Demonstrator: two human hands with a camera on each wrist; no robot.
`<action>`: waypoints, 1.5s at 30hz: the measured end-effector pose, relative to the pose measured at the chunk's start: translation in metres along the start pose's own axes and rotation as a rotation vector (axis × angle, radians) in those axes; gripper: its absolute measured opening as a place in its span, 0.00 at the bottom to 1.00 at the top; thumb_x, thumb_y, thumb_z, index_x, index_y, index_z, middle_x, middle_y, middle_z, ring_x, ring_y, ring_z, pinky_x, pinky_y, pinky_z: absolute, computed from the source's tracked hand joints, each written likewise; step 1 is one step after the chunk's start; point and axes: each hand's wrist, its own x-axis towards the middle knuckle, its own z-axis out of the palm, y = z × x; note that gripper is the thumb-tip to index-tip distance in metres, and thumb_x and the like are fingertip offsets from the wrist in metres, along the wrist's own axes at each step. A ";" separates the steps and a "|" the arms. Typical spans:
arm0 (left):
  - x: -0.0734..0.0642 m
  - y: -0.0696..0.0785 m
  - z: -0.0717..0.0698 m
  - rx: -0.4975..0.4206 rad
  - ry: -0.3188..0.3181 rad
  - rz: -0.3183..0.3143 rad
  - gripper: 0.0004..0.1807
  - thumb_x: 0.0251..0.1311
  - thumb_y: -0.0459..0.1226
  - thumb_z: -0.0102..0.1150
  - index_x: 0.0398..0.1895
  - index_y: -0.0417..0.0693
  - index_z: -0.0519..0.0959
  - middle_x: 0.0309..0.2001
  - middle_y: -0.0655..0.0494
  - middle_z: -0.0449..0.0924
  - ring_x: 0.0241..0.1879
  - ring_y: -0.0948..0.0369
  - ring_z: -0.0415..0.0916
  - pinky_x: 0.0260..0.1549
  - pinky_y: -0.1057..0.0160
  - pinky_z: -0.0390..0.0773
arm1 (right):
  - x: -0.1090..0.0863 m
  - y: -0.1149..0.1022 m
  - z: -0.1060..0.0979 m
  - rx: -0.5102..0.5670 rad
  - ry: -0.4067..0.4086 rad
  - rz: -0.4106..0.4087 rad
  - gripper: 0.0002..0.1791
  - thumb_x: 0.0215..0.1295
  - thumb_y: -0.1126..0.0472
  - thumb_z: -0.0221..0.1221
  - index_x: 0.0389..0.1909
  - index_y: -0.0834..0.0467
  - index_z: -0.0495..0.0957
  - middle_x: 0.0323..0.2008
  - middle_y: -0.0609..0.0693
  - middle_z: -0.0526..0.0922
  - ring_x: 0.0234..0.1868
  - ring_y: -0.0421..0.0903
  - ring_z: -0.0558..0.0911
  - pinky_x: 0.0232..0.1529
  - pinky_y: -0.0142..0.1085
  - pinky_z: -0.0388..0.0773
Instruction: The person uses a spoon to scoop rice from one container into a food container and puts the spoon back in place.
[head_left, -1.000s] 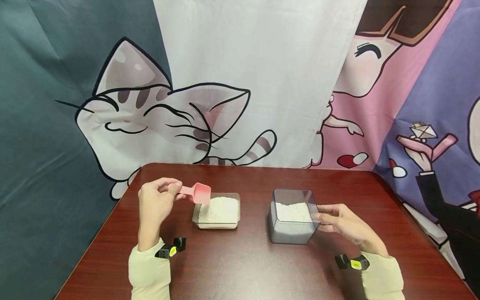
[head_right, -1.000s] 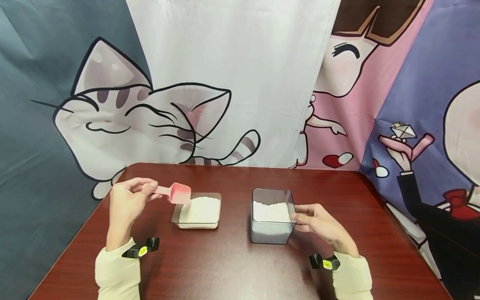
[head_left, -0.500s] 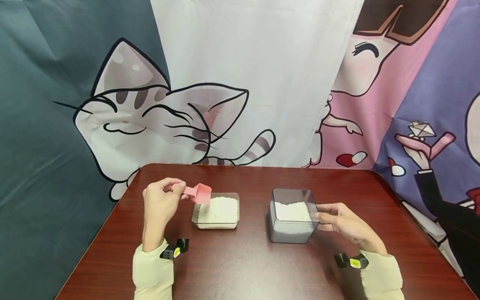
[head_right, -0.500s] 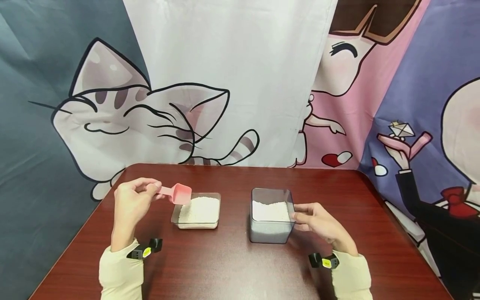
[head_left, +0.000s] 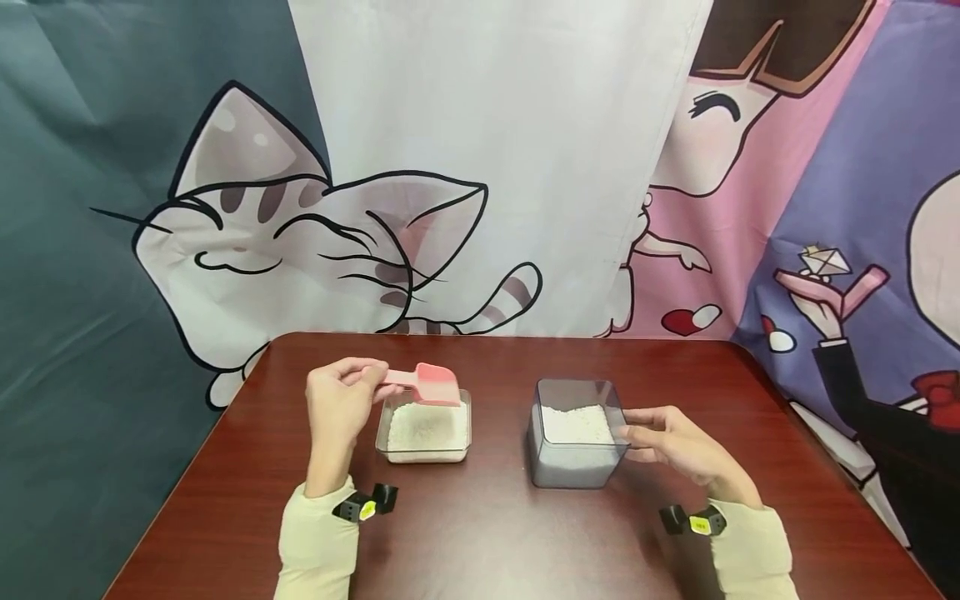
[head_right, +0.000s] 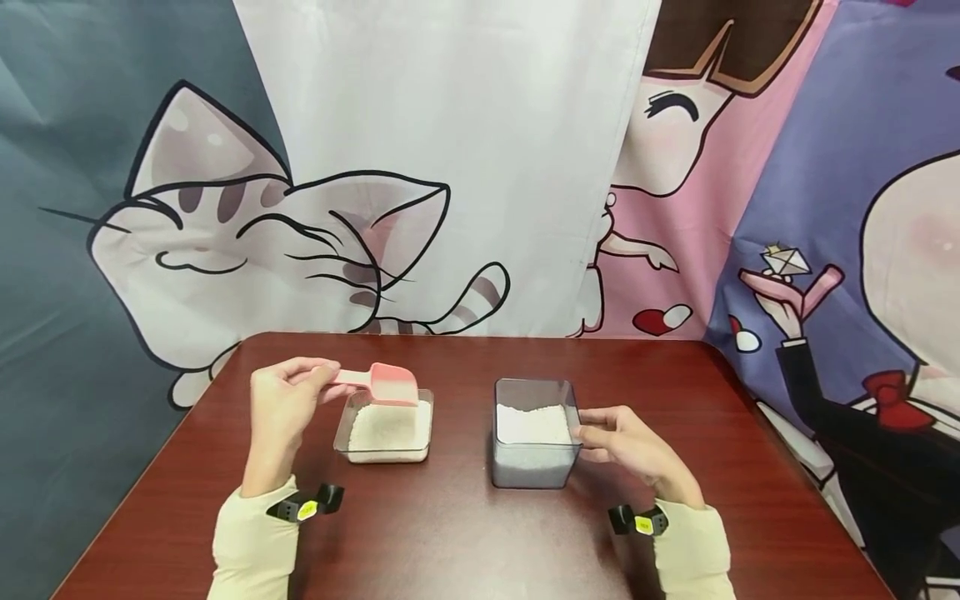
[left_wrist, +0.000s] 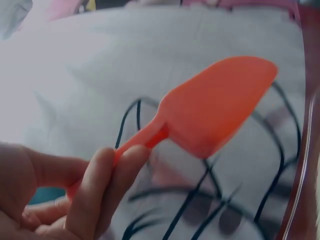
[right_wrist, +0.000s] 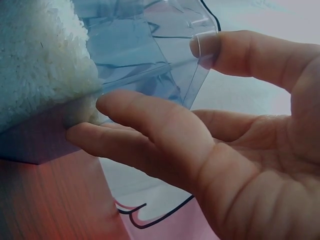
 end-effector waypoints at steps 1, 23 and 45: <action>-0.001 0.002 0.005 -0.044 -0.022 -0.029 0.05 0.52 0.29 0.61 0.29 0.33 0.81 0.23 0.42 0.82 0.20 0.54 0.82 0.23 0.64 0.83 | 0.000 0.001 -0.001 0.008 -0.003 -0.002 0.28 0.65 0.65 0.53 0.60 0.77 0.58 0.56 0.73 0.67 0.50 0.54 0.78 0.50 0.45 0.77; -0.016 0.080 0.126 0.359 -0.341 0.381 0.07 0.47 0.31 0.56 0.18 0.46 0.81 0.15 0.60 0.76 0.19 0.64 0.72 0.13 0.71 0.71 | 0.000 0.004 0.002 0.021 -0.009 -0.005 0.27 0.65 0.66 0.52 0.60 0.78 0.58 0.55 0.74 0.68 0.49 0.53 0.79 0.50 0.46 0.77; -0.046 0.034 0.179 0.491 -0.376 0.317 0.18 0.39 0.26 0.49 0.01 0.50 0.59 0.03 0.67 0.52 0.13 0.67 0.57 0.07 0.69 0.56 | 0.000 0.001 0.000 0.002 0.015 0.014 0.28 0.64 0.64 0.54 0.60 0.76 0.60 0.55 0.72 0.68 0.48 0.51 0.80 0.50 0.48 0.76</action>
